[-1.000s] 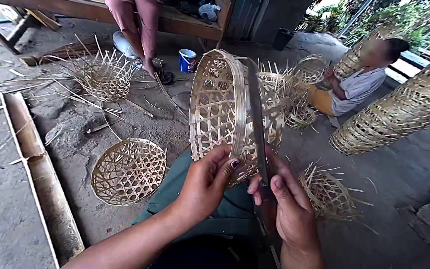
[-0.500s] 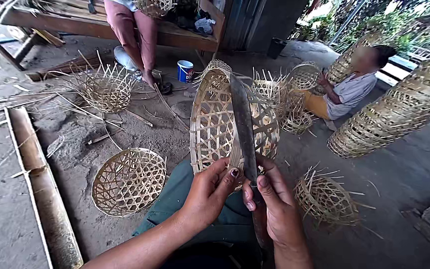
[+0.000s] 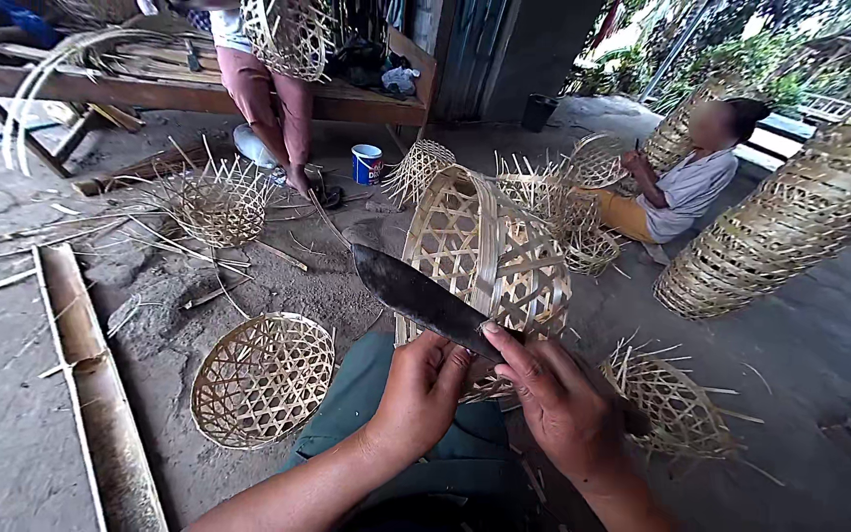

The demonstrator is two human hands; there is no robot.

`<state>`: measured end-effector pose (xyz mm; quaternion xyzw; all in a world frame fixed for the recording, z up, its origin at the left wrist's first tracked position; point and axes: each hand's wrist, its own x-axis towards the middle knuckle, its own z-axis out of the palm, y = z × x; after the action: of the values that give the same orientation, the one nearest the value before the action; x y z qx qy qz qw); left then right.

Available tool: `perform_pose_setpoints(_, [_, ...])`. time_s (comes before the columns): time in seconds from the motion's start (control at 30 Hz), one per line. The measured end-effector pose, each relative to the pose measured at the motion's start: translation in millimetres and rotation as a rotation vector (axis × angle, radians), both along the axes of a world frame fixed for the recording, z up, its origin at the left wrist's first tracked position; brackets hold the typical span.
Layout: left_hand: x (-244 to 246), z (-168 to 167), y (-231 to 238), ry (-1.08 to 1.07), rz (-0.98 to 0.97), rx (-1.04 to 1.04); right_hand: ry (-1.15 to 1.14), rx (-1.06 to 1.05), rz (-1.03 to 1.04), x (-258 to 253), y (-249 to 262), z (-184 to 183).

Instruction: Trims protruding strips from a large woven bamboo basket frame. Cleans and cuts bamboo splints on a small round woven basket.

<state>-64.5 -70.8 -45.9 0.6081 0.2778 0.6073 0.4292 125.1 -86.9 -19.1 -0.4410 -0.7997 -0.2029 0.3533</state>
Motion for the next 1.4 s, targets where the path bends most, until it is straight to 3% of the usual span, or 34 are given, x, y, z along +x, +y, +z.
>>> perform_pose_setpoints(0.07, [-13, 4, 0, -0.075, -0.055, -0.046, 0.045, -0.026, -0.129, 30, 3, 16])
perform_pose_setpoints(0.17, [-47, 4, 6, -0.22, -0.196, -0.152, 0.353, -0.236, -0.254, 95, 8, 42])
perform_pose_setpoints(0.3, [-81, 8, 5, -0.271, -0.362, -0.289, 0.85, -0.522, 0.103, 91, 5, 17])
perform_pose_setpoints(0.37, [-87, 16, 3, -0.21, -0.274, -0.308, 0.935, -0.607, 0.302, 63, 7, -3])
perform_pose_setpoints(0.5, [-94, 35, -4, -0.069, 0.007, -0.296, 0.981, -0.63, 0.453, 10, 15, -31])
perform_pose_setpoints(0.7, [-119, 43, -4, -0.433, 0.033, -0.575, 0.995, -0.652, 0.492, -24, 25, -34])
perform_pose_setpoints(0.93, [-148, 23, 10, -0.224, -0.421, -0.595, 0.985, -0.727, 0.565, -8, 43, -42])
perform_pose_setpoints(1.03, [-138, 26, 16, -0.086, -0.33, -0.551, 0.948, -0.707, 0.526, 3, 48, -42])
perform_pose_setpoints(1.13, [-113, 29, 14, -0.146, -0.16, -0.37, 0.767, -0.424, 0.272, 6, 41, -25])
perform_pose_setpoints(1.2, [-94, 28, 15, -0.182, -0.09, -0.218, 0.726, -0.334, 0.246, 10, 30, -6])
perform_pose_setpoints(1.4, [-44, 15, 12, -0.124, -0.143, -0.121, 1.04, -0.887, 0.749, 0, -8, 28])
